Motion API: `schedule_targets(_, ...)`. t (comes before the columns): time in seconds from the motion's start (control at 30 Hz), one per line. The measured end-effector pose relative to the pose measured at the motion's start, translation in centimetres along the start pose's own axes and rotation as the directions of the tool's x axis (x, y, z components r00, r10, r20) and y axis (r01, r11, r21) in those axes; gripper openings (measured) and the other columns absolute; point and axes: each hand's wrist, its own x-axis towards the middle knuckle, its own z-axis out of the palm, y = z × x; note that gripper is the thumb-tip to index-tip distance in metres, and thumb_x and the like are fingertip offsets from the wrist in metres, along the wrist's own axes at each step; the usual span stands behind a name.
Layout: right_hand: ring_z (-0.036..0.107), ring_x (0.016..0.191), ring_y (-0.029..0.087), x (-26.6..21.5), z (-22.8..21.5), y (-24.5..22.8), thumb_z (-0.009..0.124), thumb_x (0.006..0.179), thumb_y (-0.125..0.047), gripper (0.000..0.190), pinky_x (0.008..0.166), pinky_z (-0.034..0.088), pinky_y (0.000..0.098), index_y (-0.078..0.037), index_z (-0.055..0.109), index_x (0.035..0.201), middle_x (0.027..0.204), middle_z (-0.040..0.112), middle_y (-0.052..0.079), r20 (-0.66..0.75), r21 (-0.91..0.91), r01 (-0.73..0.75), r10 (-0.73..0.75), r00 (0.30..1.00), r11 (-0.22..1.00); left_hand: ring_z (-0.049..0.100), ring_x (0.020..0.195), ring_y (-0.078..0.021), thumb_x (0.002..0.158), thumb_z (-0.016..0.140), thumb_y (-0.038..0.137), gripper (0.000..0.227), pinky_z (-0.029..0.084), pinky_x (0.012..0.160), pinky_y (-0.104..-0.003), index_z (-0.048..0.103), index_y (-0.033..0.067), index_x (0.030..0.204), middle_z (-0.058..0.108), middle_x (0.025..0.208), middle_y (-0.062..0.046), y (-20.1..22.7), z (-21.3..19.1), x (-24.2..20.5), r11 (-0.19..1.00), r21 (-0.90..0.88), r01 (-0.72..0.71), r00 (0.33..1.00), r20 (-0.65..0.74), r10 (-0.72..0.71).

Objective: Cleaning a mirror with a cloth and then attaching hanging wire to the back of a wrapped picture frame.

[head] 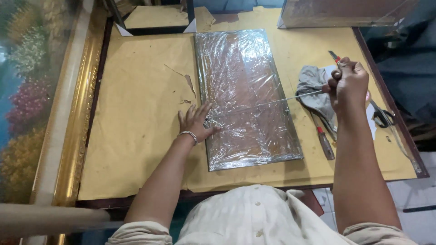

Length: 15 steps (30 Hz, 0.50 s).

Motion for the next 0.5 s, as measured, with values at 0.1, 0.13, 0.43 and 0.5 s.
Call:
schedule_targets(0.1, 0.031, 0.045, 0.006, 0.7, -1.3, 1.7, 0.043, 0.098, -0.014, 0.01, 0.041, 0.027, 0.0206, -0.015, 0.045, 0.087, 0.06, 0.038, -0.002, 0.024, -0.057, 0.005, -0.004, 1.0, 0.998, 0.004, 0.136, -0.024, 0.066, 0.031, 0.075, 0.088, -0.004, 0.103, -0.059, 0.001, 0.0349, 0.139, 0.0, 0.147, 0.013, 0.2, -0.3, 0.6, 0.998, 0.065, -0.027, 1.0, 0.009, 0.027)
schedule_targets(0.13, 0.03, 0.045, 0.006, 1.1, -2.0, 2.4, 0.044, 0.097, -0.016, 0.009, 0.04, 0.026, 0.0193, -0.017, 0.043, 0.088, 0.059, 0.036, -0.002, 0.064, -0.069, -0.032, 0.036, 0.997, 0.997, 0.007, 0.135, -0.0235, 0.067, 0.042, 0.068, 0.086, -0.001, 0.103, -0.059, 0.008, 0.0329, 0.138, 0.003, 0.146, 0.015, 0.5, -0.4, 1.1, 0.997, 0.077, 0.006, 1.0, 0.022, -0.008)
schedule_targets(0.43, 0.047, 0.06, 0.003, -0.7, -7.4, 9.2, 0.052, 0.088, -0.013, 0.01, 0.049, 0.041, 0.0113, -0.013, 0.047, 0.097, 0.073, 0.051, -0.002, 0.086, -0.083, -0.154, 0.161, 0.983, 0.985, 0.039, 0.113, -0.017, 0.08, 0.048, 0.033, 0.022, 0.027, 0.096, -0.047, 0.051, 0.0331, 0.102, 0.045, 0.113, 0.011, 6.0, 3.3, 7.4, 0.994, 0.047, -0.1, 0.967, -0.23, 0.108)
schedule_targets(0.5, 0.051, 0.063, 0.004, -1.1, -7.9, 10.5, 0.055, 0.086, -0.012, 0.014, 0.051, 0.045, 0.0128, -0.012, 0.048, 0.098, 0.077, 0.054, -0.002, 0.065, -0.102, -0.142, 0.149, 0.987, 0.985, 0.048, 0.104, -0.0167, 0.082, 0.049, 0.035, 0.016, 0.035, 0.091, -0.04, 0.054, 0.0312, 0.097, 0.055, 0.098, 0.008, 8.2, 4.6, 8.9, 0.97, 0.004, -0.245, 0.935, -0.265, 0.237)
